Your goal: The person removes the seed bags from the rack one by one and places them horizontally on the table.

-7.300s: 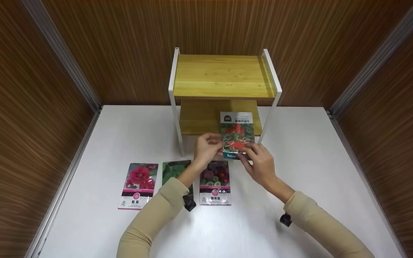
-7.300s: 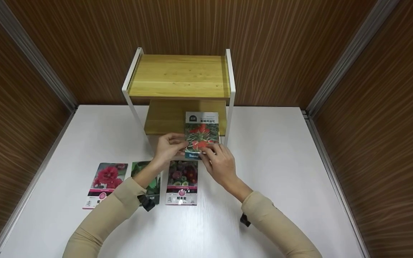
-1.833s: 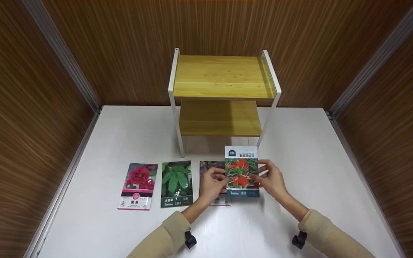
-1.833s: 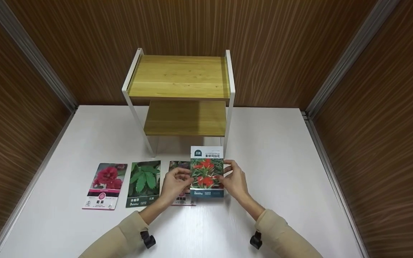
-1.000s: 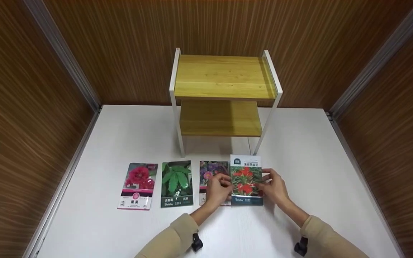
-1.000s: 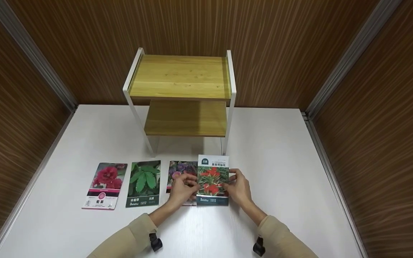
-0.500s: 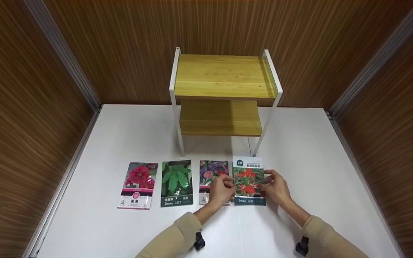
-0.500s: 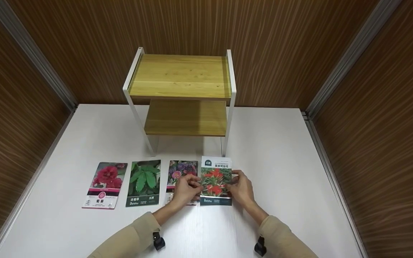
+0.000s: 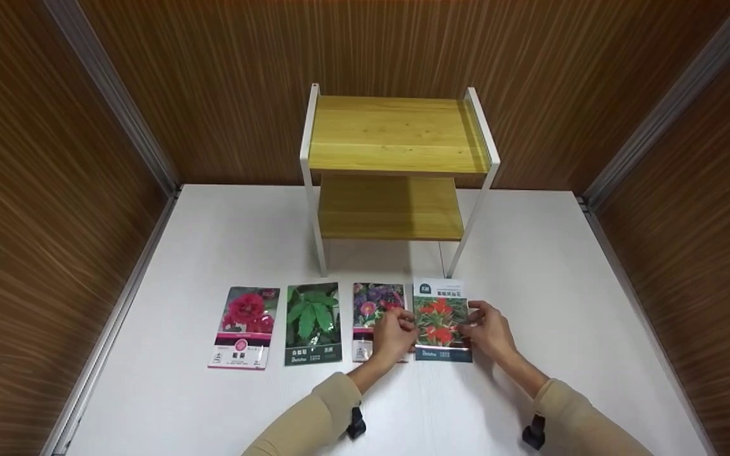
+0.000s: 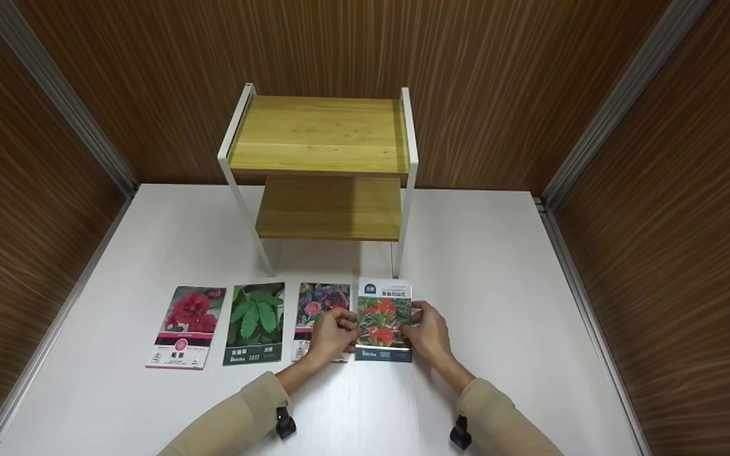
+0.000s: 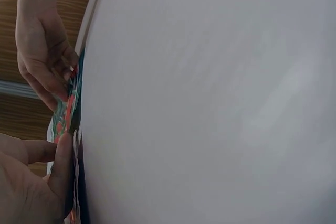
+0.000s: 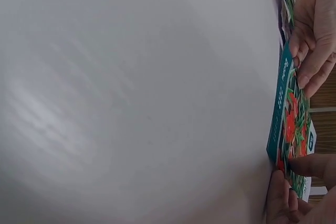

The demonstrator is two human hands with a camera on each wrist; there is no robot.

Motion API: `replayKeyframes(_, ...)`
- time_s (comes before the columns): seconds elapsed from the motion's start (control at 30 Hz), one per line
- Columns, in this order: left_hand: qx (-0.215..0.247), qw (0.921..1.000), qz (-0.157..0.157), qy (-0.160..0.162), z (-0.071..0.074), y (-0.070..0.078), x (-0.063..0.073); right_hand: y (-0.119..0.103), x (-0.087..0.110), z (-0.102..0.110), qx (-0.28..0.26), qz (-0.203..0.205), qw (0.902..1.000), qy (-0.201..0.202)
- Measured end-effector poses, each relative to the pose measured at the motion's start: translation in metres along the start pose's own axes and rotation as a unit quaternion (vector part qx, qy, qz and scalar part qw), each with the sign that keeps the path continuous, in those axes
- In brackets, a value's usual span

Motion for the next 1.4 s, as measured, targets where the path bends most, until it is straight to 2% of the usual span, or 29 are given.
replayKeyframes(0.4,-0.011,0.9999,0.000,-0.005,-0.001,0.001,0.001,0.002,-0.002,-0.002,0.002,-0.002,0.9999,-0.013)
replayKeyframes(0.63,-0.020,0.9997,-0.006,-0.017,-0.002,0.003,0.000,0.003,-0.005,-0.005,0.022,-0.018,0.9992,-0.029)
replayKeyframes(0.9,-0.011,0.9998,0.002,-0.017,-0.003,0.000,-0.001,0.001,-0.005,-0.004,0.054,-0.021,0.9980,-0.026)
replayKeyframes(1.2,-0.016,0.9997,-0.013,-0.013,-0.001,0.001,-0.002,-0.001,-0.003,-0.003,0.073,-0.013,0.9971,-0.016)
replayKeyframes(1.4,-0.029,0.9992,-0.026,-0.005,0.005,0.009,0.000,-0.008,-0.001,0.000,0.082,0.006,0.9966,-0.007)
Point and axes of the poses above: each hand's wrist, its own x-axis away from the middle knuckle, its own z-axis out of the back of the hand, y = z × x, the point moved 10 cm from there along -x, towards the middle knuckle, and after that the axes turned 3 degrees about -y, right-handed, at the moved point
